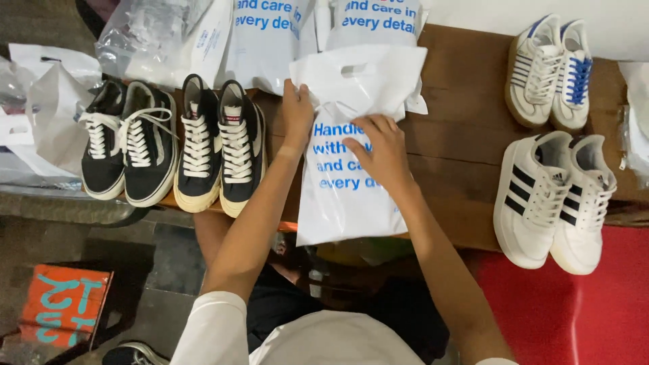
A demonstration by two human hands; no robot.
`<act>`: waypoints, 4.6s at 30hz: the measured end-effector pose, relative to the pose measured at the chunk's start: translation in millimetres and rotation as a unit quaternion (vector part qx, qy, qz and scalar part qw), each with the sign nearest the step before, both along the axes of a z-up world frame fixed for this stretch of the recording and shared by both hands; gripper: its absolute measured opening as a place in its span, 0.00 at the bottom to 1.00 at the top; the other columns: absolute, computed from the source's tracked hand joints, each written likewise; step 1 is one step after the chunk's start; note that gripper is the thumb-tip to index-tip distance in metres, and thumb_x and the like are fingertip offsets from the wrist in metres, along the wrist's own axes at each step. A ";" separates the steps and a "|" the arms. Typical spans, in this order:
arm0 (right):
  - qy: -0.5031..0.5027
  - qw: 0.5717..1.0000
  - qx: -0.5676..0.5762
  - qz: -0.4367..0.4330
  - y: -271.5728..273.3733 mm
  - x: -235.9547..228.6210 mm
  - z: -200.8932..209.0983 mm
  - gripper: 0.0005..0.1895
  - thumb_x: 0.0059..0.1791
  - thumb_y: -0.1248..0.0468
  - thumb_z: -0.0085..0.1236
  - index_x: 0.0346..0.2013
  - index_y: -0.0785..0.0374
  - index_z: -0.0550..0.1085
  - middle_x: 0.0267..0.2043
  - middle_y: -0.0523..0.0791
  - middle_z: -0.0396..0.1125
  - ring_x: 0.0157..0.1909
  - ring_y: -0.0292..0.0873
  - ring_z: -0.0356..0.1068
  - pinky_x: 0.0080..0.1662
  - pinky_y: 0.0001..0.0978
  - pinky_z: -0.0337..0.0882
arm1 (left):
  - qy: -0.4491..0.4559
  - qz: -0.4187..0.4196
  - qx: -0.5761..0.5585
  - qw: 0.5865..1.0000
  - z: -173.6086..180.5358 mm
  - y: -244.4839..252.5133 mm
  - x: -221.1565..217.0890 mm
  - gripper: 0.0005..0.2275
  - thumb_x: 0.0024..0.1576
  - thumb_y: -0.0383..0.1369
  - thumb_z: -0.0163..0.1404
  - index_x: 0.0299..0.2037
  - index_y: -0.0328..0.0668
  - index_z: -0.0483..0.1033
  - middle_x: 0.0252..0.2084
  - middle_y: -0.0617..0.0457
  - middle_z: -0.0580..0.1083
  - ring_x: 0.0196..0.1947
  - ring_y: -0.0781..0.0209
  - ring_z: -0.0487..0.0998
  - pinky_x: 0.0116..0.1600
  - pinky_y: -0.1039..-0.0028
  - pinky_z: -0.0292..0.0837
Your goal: The person picks up a pair of shoes from a wooden surface, wipes the soles, and places them inside a white plastic bag.
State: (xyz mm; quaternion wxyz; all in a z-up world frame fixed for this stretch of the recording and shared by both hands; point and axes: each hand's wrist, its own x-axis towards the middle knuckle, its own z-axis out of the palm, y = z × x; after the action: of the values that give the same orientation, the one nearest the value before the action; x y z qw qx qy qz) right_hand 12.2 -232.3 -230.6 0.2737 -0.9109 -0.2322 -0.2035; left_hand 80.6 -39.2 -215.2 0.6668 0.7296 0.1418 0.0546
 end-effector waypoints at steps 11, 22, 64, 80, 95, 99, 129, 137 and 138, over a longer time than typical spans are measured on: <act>0.058 0.973 0.213 -0.063 -37.1 -39.5 15.0 0.17 0.51 0.60 0.67 0.53 0.56 0.76 0.50 0.49 0.72 0.56 0.54 0.70 0.58 0.52 0.66 | -0.008 -0.050 0.009 0.999 -70.4 -11.0 35.0 0.12 0.70 0.38 0.39 0.57 0.42 0.67 0.53 0.46 0.71 0.55 0.53 0.73 0.52 0.60 0.77; 0.310 0.784 0.474 -0.253 -123.3 81.1 -42.0 0.25 0.49 0.50 0.71 0.53 0.62 0.75 0.37 0.42 0.67 0.34 0.37 0.70 0.35 0.27 0.76 | -0.009 -0.014 0.027 0.999 -79.3 24.6 50.8 0.14 0.61 0.44 0.58 0.43 0.40 0.82 0.32 0.52 0.78 0.32 0.65 0.78 0.35 0.74 0.78; 0.467 0.856 -0.218 0.037 82.1 171.4 130.3 0.24 0.43 0.62 0.68 0.52 0.56 0.72 0.53 0.43 0.67 0.56 0.52 0.65 0.44 0.52 0.71 | -0.043 -0.131 -0.122 0.983 -50.1 34.3 59.1 0.11 0.57 0.32 0.61 0.24 0.47 0.75 0.22 0.65 0.65 0.27 0.73 0.63 0.37 0.82 0.60; 0.446 0.843 -0.297 0.044 53.7 178.6 120.0 0.47 0.44 0.54 0.68 0.72 0.53 0.54 0.72 0.45 0.56 0.68 0.55 0.58 0.62 0.50 0.62 | 0.001 -0.064 -0.141 0.988 -44.4 21.7 52.6 0.07 0.58 0.32 0.59 0.28 0.46 0.78 0.23 0.64 0.68 0.29 0.72 0.67 0.41 0.81 0.66; 0.487 0.813 -0.317 -0.031 -44.1 170.1 117.7 0.41 0.46 0.56 0.67 0.70 0.48 0.57 0.71 0.45 0.56 0.68 0.53 0.57 0.62 0.50 0.61 | 0.007 -0.019 -0.109 0.994 -54.2 18.7 56.0 0.07 0.58 0.32 0.60 0.28 0.46 0.78 0.27 0.64 0.70 0.34 0.71 0.68 0.45 0.80 0.67; 0.494 0.812 -0.308 -0.038 -66.8 161.9 123.0 0.43 0.45 0.57 0.67 0.71 0.50 0.56 0.71 0.44 0.58 0.66 0.53 0.60 0.61 0.48 0.63 | 0.008 -0.014 -0.107 0.994 -48.8 15.7 54.9 0.08 0.58 0.31 0.59 0.27 0.46 0.78 0.25 0.64 0.68 0.31 0.71 0.66 0.42 0.81 0.65; 0.392 0.891 0.213 -0.089 -184.9 100.7 43.4 0.17 0.52 0.65 0.60 0.53 0.58 0.65 0.46 0.47 0.71 0.48 0.41 0.71 0.53 0.33 0.69 | 0.042 0.015 -0.090 0.995 -23.8 5.6 52.9 0.05 0.56 0.31 0.58 0.36 0.39 0.83 0.44 0.54 0.81 0.47 0.64 0.76 0.55 0.76 0.74; 0.304 0.856 0.396 -0.134 -169.3 51.7 -19.7 0.25 0.62 0.51 0.51 0.68 0.52 0.53 0.44 0.57 0.68 0.43 0.49 0.75 0.48 0.39 0.80 | 0.094 -0.110 -0.017 0.989 16.3 1.9 -12.4 0.35 0.63 0.58 0.47 0.68 0.33 0.63 0.63 0.32 0.69 0.66 0.39 0.69 0.67 0.47 0.67; 0.302 0.862 0.387 -0.123 -158.2 38.5 -14.7 0.26 0.61 0.54 0.52 0.70 0.51 0.53 0.45 0.59 0.67 0.45 0.51 0.73 0.50 0.44 0.79 | 0.087 -0.112 -0.008 0.990 4.4 3.9 -10.2 0.34 0.63 0.56 0.49 0.67 0.32 0.63 0.60 0.32 0.70 0.64 0.39 0.70 0.66 0.48 0.68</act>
State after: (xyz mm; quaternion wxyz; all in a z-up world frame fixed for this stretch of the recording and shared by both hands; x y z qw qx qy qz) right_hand 50.7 -390.5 -245.3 0.6340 -0.7695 0.0737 -0.0243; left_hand 70.4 -35.3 -210.8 0.6594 0.7376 0.1175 -0.0852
